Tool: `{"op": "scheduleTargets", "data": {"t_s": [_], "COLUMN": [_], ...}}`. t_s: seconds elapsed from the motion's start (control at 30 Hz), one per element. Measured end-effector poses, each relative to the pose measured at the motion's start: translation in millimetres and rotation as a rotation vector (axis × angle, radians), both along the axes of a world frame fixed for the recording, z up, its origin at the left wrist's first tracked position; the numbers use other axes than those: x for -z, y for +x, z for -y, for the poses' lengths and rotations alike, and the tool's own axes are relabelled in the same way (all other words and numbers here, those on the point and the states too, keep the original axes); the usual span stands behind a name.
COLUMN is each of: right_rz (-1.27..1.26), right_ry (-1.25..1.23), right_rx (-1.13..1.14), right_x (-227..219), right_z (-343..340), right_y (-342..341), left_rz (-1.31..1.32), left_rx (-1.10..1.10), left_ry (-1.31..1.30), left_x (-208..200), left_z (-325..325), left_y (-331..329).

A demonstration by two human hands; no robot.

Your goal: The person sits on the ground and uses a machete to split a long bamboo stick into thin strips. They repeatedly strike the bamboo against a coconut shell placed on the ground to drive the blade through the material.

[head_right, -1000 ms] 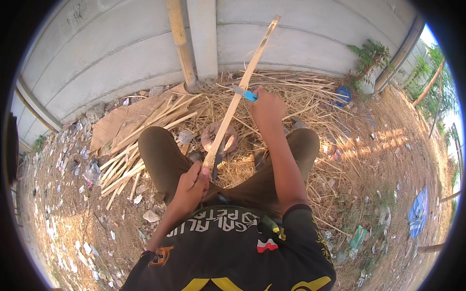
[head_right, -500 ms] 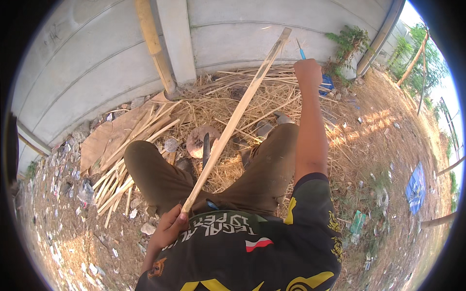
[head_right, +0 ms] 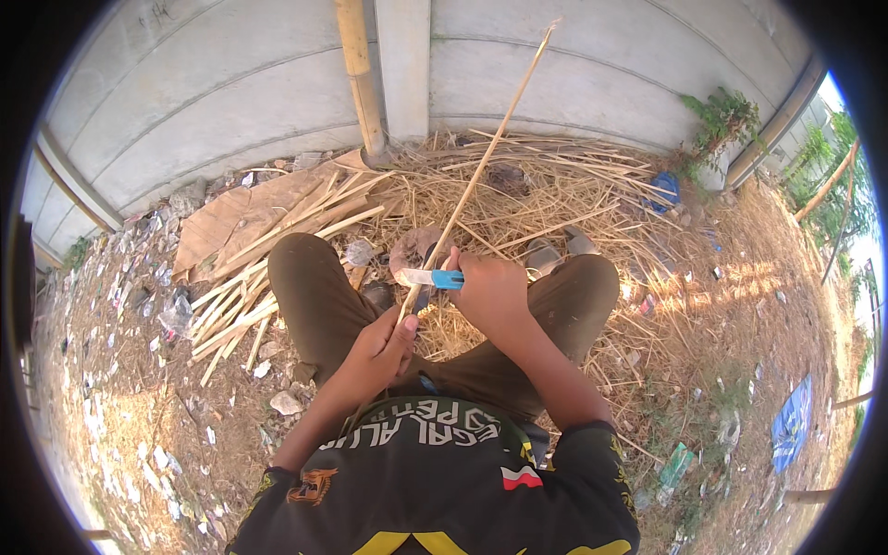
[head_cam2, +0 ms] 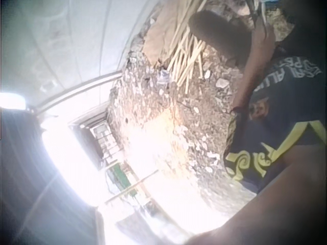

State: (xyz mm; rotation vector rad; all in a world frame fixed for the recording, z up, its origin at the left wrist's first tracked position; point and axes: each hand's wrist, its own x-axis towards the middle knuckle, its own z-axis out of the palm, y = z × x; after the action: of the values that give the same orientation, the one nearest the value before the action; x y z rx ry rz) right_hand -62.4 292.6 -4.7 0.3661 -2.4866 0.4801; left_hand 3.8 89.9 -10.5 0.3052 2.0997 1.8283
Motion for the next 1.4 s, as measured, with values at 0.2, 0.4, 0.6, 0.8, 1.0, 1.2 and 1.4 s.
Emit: {"op": "scheduleTargets", "data": {"t_s": [0.2,0.4,0.6,0.8,1.0,1.2,1.4], "right_rz": [0.016,-0.054,-0.166,0.242,0.247,0.238,0.154], "right_ry": [0.042,0.072,0.055,-0.109,-0.123,-0.036,0.062], "right_rx": [0.098,0.136,0.206,0.623,0.854,0.916,0.831], "right_x": [10.4,3.0,-16.2,-51.6,-76.3,-85.3,-85.5], "right_z": [9.4,5.4,10.8,-76.3,-191.4,-208.0,-229.9], "right_y": [1.9,-16.4,-36.1,-117.6,-163.2,-159.2,-151.1], "left_rz": [-0.23,-0.289,-0.303,-0.212,-0.127,-0.11,-0.02], "left_rx": [-0.066,-0.115,-0.163,-0.017,0.114,0.189,0.247], "left_ry": [-0.239,-0.384,-0.422,-0.417,-0.471,-0.504,-0.645], "left_x": [-8.3,-15.8,-34.3,-23.4,-25.2,-29.0,-50.3], "left_z": [-11.1,-14.2,-11.5,-7.3,13.8,12.3,37.5], "left_y": [-3.6,1.6,3.6,26.9,50.2,41.4,43.7]}}
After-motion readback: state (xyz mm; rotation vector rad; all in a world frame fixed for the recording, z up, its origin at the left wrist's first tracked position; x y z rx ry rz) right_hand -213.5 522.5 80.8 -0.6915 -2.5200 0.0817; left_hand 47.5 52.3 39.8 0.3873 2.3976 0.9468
